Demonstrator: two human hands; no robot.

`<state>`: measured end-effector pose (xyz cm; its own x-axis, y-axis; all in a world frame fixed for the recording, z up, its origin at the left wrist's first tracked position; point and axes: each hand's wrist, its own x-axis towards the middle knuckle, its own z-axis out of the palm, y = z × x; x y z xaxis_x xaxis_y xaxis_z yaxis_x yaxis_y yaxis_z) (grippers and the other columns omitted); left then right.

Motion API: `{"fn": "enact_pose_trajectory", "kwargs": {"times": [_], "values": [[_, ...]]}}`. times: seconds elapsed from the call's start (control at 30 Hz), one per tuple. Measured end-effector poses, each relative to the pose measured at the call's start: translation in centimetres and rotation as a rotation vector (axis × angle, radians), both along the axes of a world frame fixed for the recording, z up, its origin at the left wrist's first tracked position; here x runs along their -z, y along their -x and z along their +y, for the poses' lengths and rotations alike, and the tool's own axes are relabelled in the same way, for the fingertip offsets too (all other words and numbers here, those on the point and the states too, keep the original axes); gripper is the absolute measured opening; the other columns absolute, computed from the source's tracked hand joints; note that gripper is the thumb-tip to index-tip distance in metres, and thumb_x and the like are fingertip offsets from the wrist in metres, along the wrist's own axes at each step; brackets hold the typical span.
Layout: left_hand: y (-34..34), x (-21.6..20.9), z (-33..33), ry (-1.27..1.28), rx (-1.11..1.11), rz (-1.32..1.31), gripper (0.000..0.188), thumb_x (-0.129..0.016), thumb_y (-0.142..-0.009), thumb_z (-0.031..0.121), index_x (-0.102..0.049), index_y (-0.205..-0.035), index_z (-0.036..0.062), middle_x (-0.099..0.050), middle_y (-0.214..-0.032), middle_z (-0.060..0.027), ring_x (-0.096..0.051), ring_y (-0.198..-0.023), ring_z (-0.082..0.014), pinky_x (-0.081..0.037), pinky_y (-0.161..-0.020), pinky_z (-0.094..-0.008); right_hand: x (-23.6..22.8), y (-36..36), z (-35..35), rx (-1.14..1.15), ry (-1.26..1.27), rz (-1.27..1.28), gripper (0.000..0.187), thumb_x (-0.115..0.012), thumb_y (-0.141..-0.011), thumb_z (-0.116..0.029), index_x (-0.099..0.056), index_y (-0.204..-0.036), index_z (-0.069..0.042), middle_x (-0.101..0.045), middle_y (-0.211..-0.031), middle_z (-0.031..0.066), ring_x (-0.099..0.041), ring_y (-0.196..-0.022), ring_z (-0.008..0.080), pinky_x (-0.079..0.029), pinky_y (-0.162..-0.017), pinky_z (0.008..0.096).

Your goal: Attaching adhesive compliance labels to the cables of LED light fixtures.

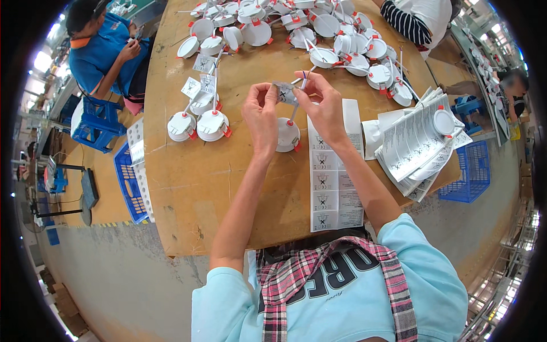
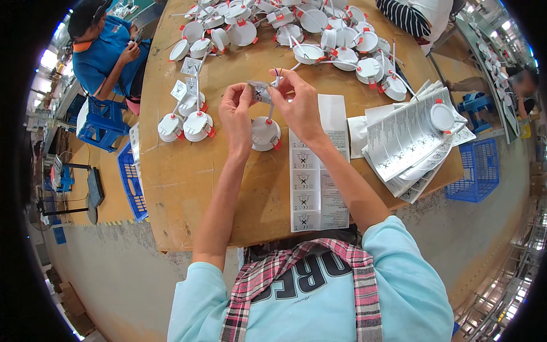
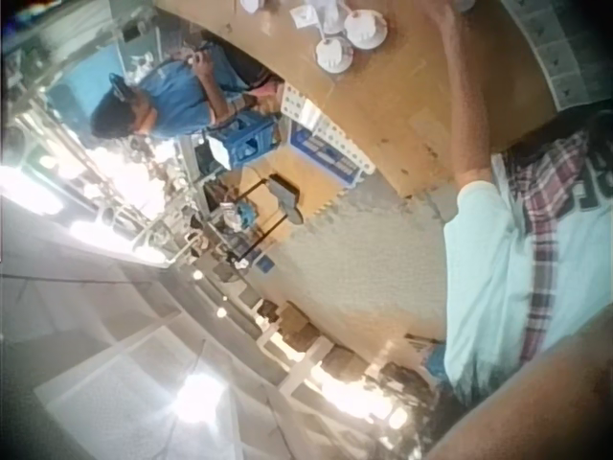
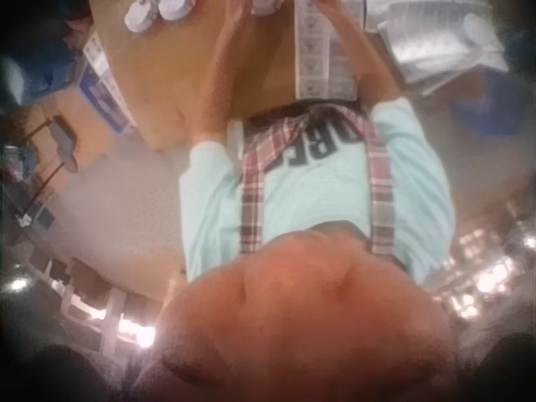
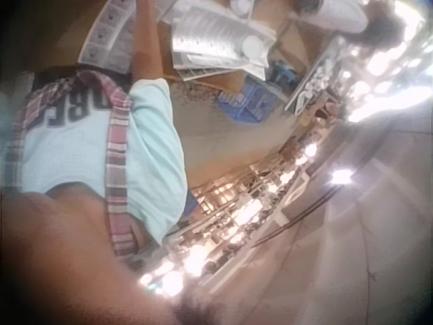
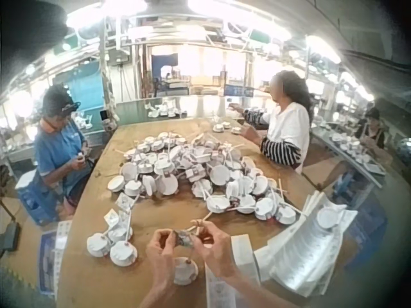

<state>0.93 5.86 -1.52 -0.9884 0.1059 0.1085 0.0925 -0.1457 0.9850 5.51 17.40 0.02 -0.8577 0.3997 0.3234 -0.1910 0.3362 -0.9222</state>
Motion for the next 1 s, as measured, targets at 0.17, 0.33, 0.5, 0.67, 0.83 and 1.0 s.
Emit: {"fn": "enact_pose_trajectory", "kwargs": {"times": [0.17,0.33,0.5,0.67,0.83,1.0], "values": [[0.0,-0.1,-0.3,-0.269,0.048,0.012,0.018,-0.060,-0.090,0.017,-0.060,-0.094,-0.0009,-0.062,-0.083,-0.0023,-0.055,-0.077,-0.0059,-0.043,-0.068,-0.0200,-0.5,-0.3,0.1,-0.062,-0.016,0.018,0.028,-0.063,-0.083,-0.005,-0.060,-0.111,-0.003,-0.059,-0.078,0.0013,-0.059,-0.072,0.0075,-0.050,-0.069,0.0245],[0.4,-0.1,-0.4,-0.197,0.087,0.031,0.017,-0.065,-0.087,0.017,-0.066,-0.093,0.0008,-0.064,-0.081,-0.0013,-0.055,-0.073,-0.0054,-0.043,-0.066,-0.0212,-0.4,-0.3,0.2,-0.077,-0.019,0.037,0.028,-0.063,-0.083,-0.006,-0.060,-0.111,-0.003,-0.061,-0.077,0.0020,-0.060,-0.074,0.0081,-0.050,-0.069,0.0247],[0.5,0.3,-0.4,-0.223,0.065,0.028,0.014,-0.068,-0.085,0.015,-0.068,-0.088,0.0007,-0.065,-0.077,-0.0010,-0.055,-0.070,-0.0056,-0.042,-0.066,-0.0205,-0.8,-0.6,0.1,-0.068,-0.016,-0.038,0.027,-0.065,-0.083,-0.009,-0.062,-0.109,-0.002,-0.061,-0.076,0.0011,-0.058,-0.071,0.0070,-0.050,-0.069,0.0237],[0.0,0.4,-0.1,-0.270,-0.049,-0.009,0.015,-0.067,-0.085,0.014,-0.068,-0.084,-0.0003,-0.064,-0.075,-0.0003,-0.054,-0.069,-0.0046,-0.042,-0.063,-0.0199,-0.7,-0.6,0.1,-0.078,0.085,-0.099,0.020,-0.066,-0.081,-0.010,-0.067,-0.098,0.001,-0.064,-0.072,0.0040,-0.059,-0.067,0.0091,-0.049,-0.062,0.0246],[-0.4,0.4,0.2,-0.261,-0.086,0.001,0.016,-0.066,-0.086,0.015,-0.066,-0.085,-0.0013,-0.063,-0.076,-0.0007,-0.054,-0.070,-0.0051,-0.042,-0.063,-0.0203,-0.7,-0.6,0.4,-0.093,0.106,-0.122,0.019,-0.066,-0.081,-0.011,-0.068,-0.095,0.001,-0.066,-0.074,0.0054,-0.059,-0.067,0.0085,-0.048,-0.062,0.0240],[-0.5,0.4,0.2,-0.258,-0.109,0.009,0.018,-0.065,-0.087,0.016,-0.065,-0.085,-0.0018,-0.062,-0.076,-0.0010,-0.054,-0.070,-0.0054,-0.042,-0.064,-0.0209,-1.2,-0.9,0.3,-0.089,0.060,-0.152,0.018,-0.067,-0.081,-0.012,-0.068,-0.093,0.001,-0.067,-0.076,0.0059,-0.060,-0.067,0.0089,-0.049,-0.062,0.0242]]}}
